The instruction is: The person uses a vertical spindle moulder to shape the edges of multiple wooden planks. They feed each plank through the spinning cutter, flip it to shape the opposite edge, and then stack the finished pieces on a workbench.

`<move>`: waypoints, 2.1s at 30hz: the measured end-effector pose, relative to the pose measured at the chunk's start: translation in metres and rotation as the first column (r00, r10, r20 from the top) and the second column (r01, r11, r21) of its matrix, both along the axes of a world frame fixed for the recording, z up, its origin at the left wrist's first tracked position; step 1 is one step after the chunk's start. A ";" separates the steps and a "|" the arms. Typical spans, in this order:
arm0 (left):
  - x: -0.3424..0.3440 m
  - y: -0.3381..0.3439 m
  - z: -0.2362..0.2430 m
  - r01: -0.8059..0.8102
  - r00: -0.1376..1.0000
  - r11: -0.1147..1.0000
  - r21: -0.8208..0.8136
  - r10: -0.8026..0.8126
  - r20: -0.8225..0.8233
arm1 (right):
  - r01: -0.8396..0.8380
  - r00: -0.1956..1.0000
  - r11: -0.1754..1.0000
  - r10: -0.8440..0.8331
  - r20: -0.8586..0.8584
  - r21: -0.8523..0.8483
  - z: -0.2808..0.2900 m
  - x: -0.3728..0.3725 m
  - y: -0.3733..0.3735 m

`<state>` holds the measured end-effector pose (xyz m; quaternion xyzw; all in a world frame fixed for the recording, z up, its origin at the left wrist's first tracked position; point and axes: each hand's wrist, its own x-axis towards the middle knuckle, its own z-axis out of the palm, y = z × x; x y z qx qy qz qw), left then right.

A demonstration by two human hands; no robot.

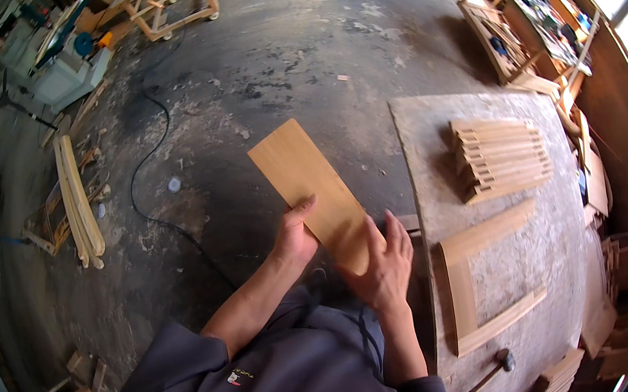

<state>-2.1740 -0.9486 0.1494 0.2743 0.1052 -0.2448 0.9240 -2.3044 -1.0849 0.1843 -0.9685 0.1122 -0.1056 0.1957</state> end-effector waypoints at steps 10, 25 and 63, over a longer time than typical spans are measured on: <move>0.119 0.054 0.005 -0.275 0.928 0.959 0.068 0.247 0.279 | -0.447 0.894 0.841 0.410 0.180 0.306 -0.037 0.196 0.001; 0.326 0.143 0.026 -0.804 0.593 0.528 0.273 0.691 0.414 | -0.786 0.616 0.569 0.751 0.238 0.242 -0.023 0.460 0.044; 1.023 0.696 0.025 -0.858 0.275 0.153 0.490 0.943 0.186 | -0.978 0.182 0.163 0.972 0.150 0.132 -0.013 1.298 0.654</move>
